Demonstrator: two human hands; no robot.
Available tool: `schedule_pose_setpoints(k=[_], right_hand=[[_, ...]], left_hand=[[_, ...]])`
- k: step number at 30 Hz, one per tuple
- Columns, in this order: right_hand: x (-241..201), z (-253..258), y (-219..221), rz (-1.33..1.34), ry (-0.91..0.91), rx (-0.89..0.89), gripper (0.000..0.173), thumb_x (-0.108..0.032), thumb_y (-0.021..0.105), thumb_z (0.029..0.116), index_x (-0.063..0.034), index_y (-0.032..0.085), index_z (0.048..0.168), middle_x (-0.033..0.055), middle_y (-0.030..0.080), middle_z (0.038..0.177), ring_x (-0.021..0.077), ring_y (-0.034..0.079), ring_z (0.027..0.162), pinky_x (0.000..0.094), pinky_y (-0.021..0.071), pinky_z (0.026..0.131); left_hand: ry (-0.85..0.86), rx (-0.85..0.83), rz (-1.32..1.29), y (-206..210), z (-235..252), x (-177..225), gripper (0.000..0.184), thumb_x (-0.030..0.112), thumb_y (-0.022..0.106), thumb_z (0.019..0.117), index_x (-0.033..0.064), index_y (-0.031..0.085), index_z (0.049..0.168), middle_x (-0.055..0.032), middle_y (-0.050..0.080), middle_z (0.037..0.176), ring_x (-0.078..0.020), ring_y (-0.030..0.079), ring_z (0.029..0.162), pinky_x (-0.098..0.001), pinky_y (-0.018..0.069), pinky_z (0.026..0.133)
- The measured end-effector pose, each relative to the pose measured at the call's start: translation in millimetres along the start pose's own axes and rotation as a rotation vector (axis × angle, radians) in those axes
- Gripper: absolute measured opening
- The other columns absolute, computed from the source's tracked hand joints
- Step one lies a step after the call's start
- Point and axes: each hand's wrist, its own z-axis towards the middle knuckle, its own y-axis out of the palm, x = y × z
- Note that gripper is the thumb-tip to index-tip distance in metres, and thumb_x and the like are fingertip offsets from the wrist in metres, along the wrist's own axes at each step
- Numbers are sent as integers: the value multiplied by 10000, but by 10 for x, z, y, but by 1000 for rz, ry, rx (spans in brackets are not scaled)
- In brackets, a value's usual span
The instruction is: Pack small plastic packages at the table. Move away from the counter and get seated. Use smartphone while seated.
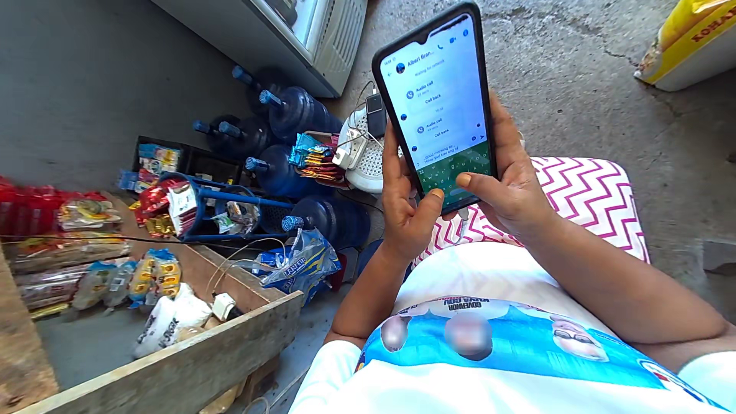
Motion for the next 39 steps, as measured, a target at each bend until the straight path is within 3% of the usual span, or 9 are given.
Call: schedule_pose_setpoints(k=[7,10,12,16,18,22,27,31,39], right_hand=[[-12,-7,-24,36,-2,-19,843,66,441,841,-98,128,1606,-15,544,1389,93,638,1171,268,624,836],[-23,-6,-19,8,0,-22,835,71,439,847,-96,126,1603,-29,535,1394,72,622,1189,259,599,906],[-26,-5,-10,1,8,-7,832,85,434,851,-103,135,1605,-28,546,1389,75,635,1173,257,611,876],[-31,-3,-6,20,26,-8,830,84,421,853,-116,138,1607,-20,553,1377,85,654,1136,260,631,790],[-29,-2,-11,50,28,-11,816,63,415,853,-128,158,1603,-18,568,1361,98,671,1107,268,642,724],[-31,-3,-13,123,34,-10,774,28,378,873,-142,174,1600,-10,557,1387,116,664,1133,275,637,739],[-50,5,1,122,56,11,707,-15,324,919,-166,193,1597,-15,556,1390,118,652,1157,304,629,815],[-43,5,-6,179,59,2,696,-22,336,925,-184,213,1591,6,581,1365,139,692,1084,292,642,649],[-17,-4,-24,162,36,-22,697,-58,360,935,-170,187,1601,-5,556,1391,139,656,1157,308,639,762]], left_hand=[[0,-4,-13,-1,-2,1,901,-89,443,836,90,17,1609,-47,515,1385,-68,634,1088,-238,587,808],[-1,-4,-23,1,-3,2,898,-91,447,834,91,25,1606,-42,517,1383,-68,634,1094,-240,589,818],[4,-5,-30,-4,-4,-2,892,-89,450,835,86,35,1605,-40,518,1382,-70,625,1109,-247,578,855],[-18,1,-46,-2,2,20,865,-78,411,851,106,35,1607,-41,526,1370,-71,646,1067,-244,598,776],[-31,-4,-63,-2,1,36,844,-81,376,866,121,35,1611,-39,511,1389,-77,631,1108,-261,591,829],[-25,9,-69,16,7,49,840,-99,353,857,116,44,1608,-42,515,1391,-80,636,1112,-259,598,807],[-30,2,-68,1,0,52,875,-89,378,839,116,31,1615,-30,507,1397,-83,615,1148,-278,573,903],[-26,-5,-74,-1,10,49,864,-82,382,856,126,26,1615,-39,510,1389,-83,631,1109,-261,592,828],[-34,-6,-70,-7,-1,43,868,-82,379,857,133,18,1616,-33,502,1401,-77,629,1111,-256,593,817]])
